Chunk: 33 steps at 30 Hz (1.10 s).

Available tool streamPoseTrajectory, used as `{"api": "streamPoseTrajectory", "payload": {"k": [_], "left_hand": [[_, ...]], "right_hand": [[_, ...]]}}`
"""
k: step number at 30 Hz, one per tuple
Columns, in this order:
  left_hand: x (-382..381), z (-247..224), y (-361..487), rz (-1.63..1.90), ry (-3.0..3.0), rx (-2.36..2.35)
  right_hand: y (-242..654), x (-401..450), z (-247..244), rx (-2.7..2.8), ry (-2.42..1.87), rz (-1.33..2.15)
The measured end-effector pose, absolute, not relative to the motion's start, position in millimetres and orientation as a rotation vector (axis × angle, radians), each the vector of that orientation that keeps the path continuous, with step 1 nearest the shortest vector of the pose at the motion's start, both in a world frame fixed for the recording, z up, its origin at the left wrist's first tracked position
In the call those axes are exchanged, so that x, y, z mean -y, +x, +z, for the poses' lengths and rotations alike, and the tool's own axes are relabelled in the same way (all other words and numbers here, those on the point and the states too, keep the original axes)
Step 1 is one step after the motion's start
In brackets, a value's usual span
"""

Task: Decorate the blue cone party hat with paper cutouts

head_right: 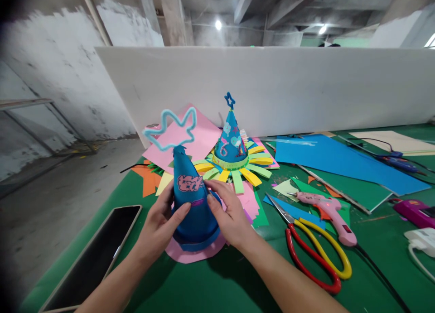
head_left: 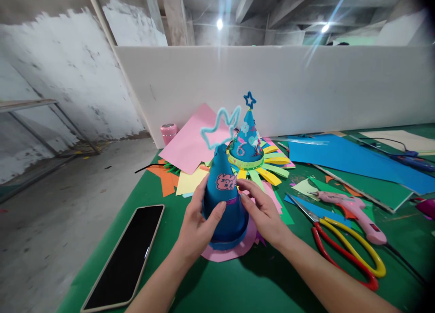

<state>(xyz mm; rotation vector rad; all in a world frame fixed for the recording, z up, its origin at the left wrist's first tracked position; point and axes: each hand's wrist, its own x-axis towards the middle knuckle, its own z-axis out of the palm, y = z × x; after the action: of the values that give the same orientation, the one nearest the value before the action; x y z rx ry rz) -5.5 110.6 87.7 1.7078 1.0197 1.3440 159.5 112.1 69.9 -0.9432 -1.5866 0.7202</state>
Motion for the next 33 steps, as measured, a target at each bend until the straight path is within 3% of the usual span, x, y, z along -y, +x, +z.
{"api": "streamPoseTrajectory", "payload": {"k": [33], "left_hand": [[-114,78,-7,1.333,1.771,-1.075]], "right_hand": [[151,-111,76,1.532,-0.985,0.704]]}}
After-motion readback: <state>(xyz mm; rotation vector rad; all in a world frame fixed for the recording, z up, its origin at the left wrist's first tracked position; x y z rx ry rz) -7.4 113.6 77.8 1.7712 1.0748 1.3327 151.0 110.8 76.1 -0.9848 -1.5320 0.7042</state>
